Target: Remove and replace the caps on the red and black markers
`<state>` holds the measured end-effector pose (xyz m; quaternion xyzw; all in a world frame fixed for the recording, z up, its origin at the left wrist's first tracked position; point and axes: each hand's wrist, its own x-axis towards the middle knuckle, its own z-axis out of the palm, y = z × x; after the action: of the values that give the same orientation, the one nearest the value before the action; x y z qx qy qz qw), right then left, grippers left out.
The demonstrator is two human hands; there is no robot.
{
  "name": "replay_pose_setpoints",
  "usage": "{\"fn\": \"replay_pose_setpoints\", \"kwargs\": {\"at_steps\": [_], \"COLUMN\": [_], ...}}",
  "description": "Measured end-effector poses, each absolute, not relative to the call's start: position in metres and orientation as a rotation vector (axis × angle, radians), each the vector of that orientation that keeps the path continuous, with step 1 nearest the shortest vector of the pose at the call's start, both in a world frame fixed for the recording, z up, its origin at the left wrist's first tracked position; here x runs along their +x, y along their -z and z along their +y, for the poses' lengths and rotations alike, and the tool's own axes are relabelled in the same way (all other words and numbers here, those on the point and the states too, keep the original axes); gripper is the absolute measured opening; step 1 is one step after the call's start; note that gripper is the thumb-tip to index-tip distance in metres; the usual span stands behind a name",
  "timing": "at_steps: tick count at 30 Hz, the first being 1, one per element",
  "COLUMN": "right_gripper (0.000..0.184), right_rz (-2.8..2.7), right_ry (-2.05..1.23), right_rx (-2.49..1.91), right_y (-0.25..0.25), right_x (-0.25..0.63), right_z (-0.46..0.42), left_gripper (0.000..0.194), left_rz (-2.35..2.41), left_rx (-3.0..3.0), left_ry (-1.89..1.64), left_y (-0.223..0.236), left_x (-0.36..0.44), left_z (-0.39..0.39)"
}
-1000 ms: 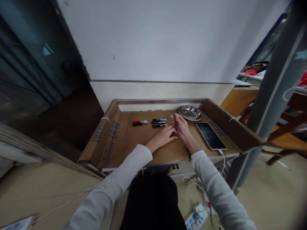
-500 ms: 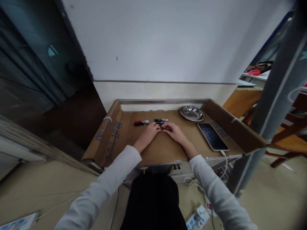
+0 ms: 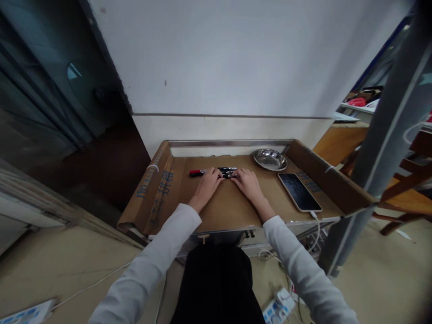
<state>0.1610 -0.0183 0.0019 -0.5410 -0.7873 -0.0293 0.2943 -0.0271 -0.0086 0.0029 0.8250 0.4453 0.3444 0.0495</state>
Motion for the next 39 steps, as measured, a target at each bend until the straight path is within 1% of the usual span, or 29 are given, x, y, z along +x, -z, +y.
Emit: {"fn": "replay_pose_setpoints", "kwargs": {"at_steps": [4, 6, 10, 13, 16, 17, 19, 20, 22, 24, 25, 28, 30, 32, 34, 37, 39], "right_gripper": [0.021, 0.023, 0.024, 0.023, 0.023, 0.023, 0.024, 0.023, 0.014, 0.005, 0.005, 0.012, 0.010, 0.007, 0.010, 0.016, 0.017], "right_rz": [-1.976, -1.937, -1.896, -1.845, -1.650, -1.540, -1.301, -1.200, -0.983, -0.801, -0.728, -0.602, -0.583, -0.593, -0.609, -0.679, -0.771], "right_ry": [0.049, 0.002, -0.111, -0.271, -0.542, -0.669, -1.023, -1.202, -1.488, -1.657, -1.706, -1.783, -1.833, -1.894, -1.926, -1.848, -1.744], "right_rx": [-1.425, -1.395, -1.347, -1.274, -1.174, -1.151, -1.091, -1.027, -0.896, -0.794, -0.761, -0.713, -0.693, -0.672, -0.661, -0.698, -0.754], "right_y": [-0.002, -0.001, -0.002, -0.007, -0.012, -0.014, -0.017, -0.019, -0.022, -0.024, -0.024, -0.022, -0.020, -0.018, -0.017, -0.012, -0.007], "right_x": [0.166, 0.170, 0.166, 0.148, 0.123, 0.115, 0.103, 0.098, 0.094, 0.093, 0.094, 0.100, 0.106, 0.113, 0.123, 0.141, 0.153], "right_z": [-0.026, -0.032, -0.039, -0.042, -0.042, -0.041, -0.039, -0.037, -0.033, -0.030, -0.029, -0.028, -0.029, -0.030, -0.032, -0.035, -0.037], "left_gripper": [0.010, 0.013, 0.013, 0.014, 0.017, 0.019, 0.020, 0.021, 0.030, 0.033, 0.032, 0.028, 0.028, 0.027, 0.027, 0.027, 0.026], "left_rz": [1.609, 1.774, 1.800, 1.732, 1.494, 1.378, 1.238, 1.193, 1.165, 1.141, 1.116, 1.044, 1.052, 1.109, 1.163, 1.175, 1.182], "left_rx": [2.436, 2.383, 2.417, 2.436, 2.448, 2.454, 2.427, 2.422, 2.351, 2.269, 2.265, 2.330, 2.292, 2.123, 1.885, 1.658, 1.644], "left_ry": [-1.201, -1.209, -1.072, -1.052, -1.098, -1.113, -1.184, -1.217, -1.373, -1.527, -1.562, -1.541, -1.528, -1.579, -1.674, -1.738, -1.671], "left_y": [-0.006, -0.003, 0.007, 0.005, -0.009, -0.014, -0.025, -0.030, -0.037, -0.041, -0.041, -0.040, -0.039, -0.038, -0.038, -0.031, -0.023], "left_x": [-0.052, -0.070, -0.097, -0.101, -0.091, -0.086, -0.072, -0.064, -0.049, -0.036, -0.031, -0.021, -0.019, -0.021, -0.026, -0.039, -0.047], "left_z": [-0.010, -0.007, -0.001, -0.009, -0.027, -0.034, -0.043, -0.045, -0.046, -0.045, -0.045, -0.044, -0.045, -0.044, -0.041, -0.032, -0.026]}}
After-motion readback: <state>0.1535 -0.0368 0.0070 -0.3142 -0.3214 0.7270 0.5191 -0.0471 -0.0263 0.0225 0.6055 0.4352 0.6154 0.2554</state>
